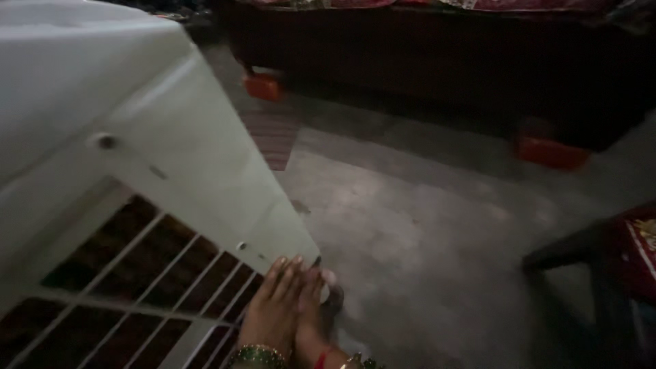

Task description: The person wipes the exterior surfaces of an air cooler using a cloth, including the top panel, the side grill, and the control dials.

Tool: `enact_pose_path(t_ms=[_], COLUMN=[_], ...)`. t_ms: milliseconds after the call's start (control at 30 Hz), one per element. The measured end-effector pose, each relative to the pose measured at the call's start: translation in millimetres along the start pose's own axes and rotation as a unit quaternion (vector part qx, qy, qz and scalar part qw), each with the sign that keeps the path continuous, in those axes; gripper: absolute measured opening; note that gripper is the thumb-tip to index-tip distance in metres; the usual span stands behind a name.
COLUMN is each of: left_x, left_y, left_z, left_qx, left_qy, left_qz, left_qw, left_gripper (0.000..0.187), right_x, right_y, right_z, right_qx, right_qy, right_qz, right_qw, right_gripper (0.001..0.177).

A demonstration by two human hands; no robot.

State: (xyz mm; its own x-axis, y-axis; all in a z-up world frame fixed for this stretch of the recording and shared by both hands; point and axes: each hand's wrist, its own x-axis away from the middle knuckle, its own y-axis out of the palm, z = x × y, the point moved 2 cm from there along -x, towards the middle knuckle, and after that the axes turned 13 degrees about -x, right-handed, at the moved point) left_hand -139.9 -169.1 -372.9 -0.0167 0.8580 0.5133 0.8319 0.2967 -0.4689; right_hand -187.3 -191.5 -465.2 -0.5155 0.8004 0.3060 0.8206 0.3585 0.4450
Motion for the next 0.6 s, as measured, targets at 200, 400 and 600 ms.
enact_pose_path(t_ms=[200,400,600], left_x=[72.0,160.0,238.3], left_y=[7.7,-7.1,-9.2], left_z=[-12.5,-34.5,-61.9], left_qx=[0.005,0.069,0.092], left_qy=[0.064,0.056,-0.027], left_qz=[-0.068,-0.143,-0.13], left_qw=[0.996,0.986,0.987], left_gripper=[0.069,0.058,0.062], right_x=[46.0,105.0,145.2], right_y=[52.6,110.2,152.8], right_z=[-0.4,-6.8,-25.6], right_qx=[-0.149,-0.239,-0.277], right_qy=[0.153,0.308,0.359], right_qz=[-0.154,-0.293,-0.349], right_qw=[0.965,0.873,0.82], right_gripper=[0.073,0.061,0.05])
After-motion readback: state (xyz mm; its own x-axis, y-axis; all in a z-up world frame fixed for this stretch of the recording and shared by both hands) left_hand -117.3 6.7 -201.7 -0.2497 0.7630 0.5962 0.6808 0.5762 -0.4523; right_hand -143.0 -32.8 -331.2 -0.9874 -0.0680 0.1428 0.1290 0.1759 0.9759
